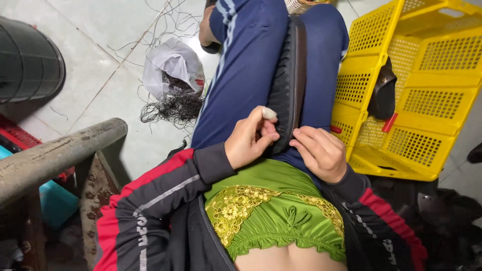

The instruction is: A person is hand-sewing the sole of a brown shoe using a sewing awl and thread while sitting on the floor.

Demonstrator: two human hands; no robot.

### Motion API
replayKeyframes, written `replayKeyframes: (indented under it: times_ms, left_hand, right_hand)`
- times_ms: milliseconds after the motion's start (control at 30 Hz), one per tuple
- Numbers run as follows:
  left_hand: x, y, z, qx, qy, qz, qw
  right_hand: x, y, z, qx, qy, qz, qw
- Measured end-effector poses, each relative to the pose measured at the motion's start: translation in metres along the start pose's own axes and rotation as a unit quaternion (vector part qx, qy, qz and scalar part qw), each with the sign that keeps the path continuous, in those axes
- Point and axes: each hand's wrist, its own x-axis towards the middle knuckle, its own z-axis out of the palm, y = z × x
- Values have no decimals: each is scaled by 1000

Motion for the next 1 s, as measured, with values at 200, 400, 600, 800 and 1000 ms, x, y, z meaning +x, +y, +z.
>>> replayKeyframes:
  times_ms: [200,400,600,800,1000]
  left_hand:
    - [-1,21,-4,-23,-51,-80,995]
    - [8,51,6,282,30,162,945]
    - [8,47,6,374,-16,322,869]
    - [6,61,4,366,16,346,864]
    - [11,72,2,260,-104,233,931]
  right_hand:
    - [7,-3,-22,1,-54,-4,999]
    - [6,-2,-70,-132,-236,-2,963]
    - [4,-4,-65,-36,-265,31,963]
    - [-5,2,-22,181,-77,155,968]
    - [-6,-8,-29,313,-82,196,926]
